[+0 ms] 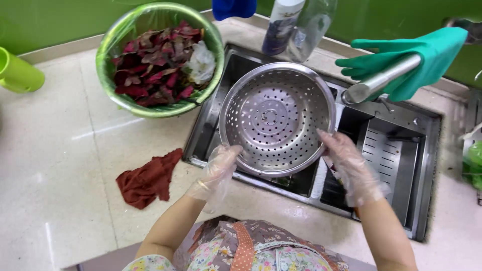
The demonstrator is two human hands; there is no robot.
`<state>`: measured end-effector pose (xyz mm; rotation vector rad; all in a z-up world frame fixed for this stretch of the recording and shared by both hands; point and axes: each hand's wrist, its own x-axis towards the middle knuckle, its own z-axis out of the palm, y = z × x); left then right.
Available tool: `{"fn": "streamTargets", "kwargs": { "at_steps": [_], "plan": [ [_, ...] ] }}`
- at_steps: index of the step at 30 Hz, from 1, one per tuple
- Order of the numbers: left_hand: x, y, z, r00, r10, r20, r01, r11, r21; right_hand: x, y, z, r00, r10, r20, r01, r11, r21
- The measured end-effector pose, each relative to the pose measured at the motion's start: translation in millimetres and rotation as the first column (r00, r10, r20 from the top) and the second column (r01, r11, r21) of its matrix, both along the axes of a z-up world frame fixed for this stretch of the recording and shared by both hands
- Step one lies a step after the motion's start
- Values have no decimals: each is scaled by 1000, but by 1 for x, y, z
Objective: Peeling and washing beetroots in a kitchen sink.
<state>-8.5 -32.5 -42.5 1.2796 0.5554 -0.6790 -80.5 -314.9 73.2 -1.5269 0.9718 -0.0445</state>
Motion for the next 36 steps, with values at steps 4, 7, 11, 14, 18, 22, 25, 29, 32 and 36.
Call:
{"fn": "streamTargets", "kwargs": {
  "at_steps": [4,7,11,14,18,22,25,29,32,36],
  "plan": [
    [-3,-32,121,996,-18,-90,21,999,34,12,-121,-12,976,81,200,-95,994,61],
    [-15,-45,102,997,23,-71,-28,997,-69,27,-221,-57,957,-270,108,270,963,9],
    [-14,-44,125,655,-727,207,512,629,585,15,-232,-80,973,-151,176,164,985,-61],
    [-16,-53,142,898,-437,52,421,888,187,3,-140,-26,931,71,357,41,955,-295],
    [-9,-48,104,126,-899,420,623,401,672,-3,-82,-16,826,559,72,-206,418,-885],
    [0,-57,107,160,-885,438,759,394,519,7,-41,-26,749,587,-306,-546,285,-788],
    [4,-65,103,313,-879,359,806,446,390,24,2,-77,793,493,-358,-460,99,-883],
    [37,-78,151,857,-515,7,509,845,-163,20,19,-51,437,855,-280,-638,76,-766],
    [65,-64,74,932,-363,14,363,929,-69,43,4,-28,186,782,-594,-981,184,-66],
    [76,-71,90,790,-605,105,492,726,481,47,-21,-83,770,504,-392,-320,-227,-920]
  ]
}}
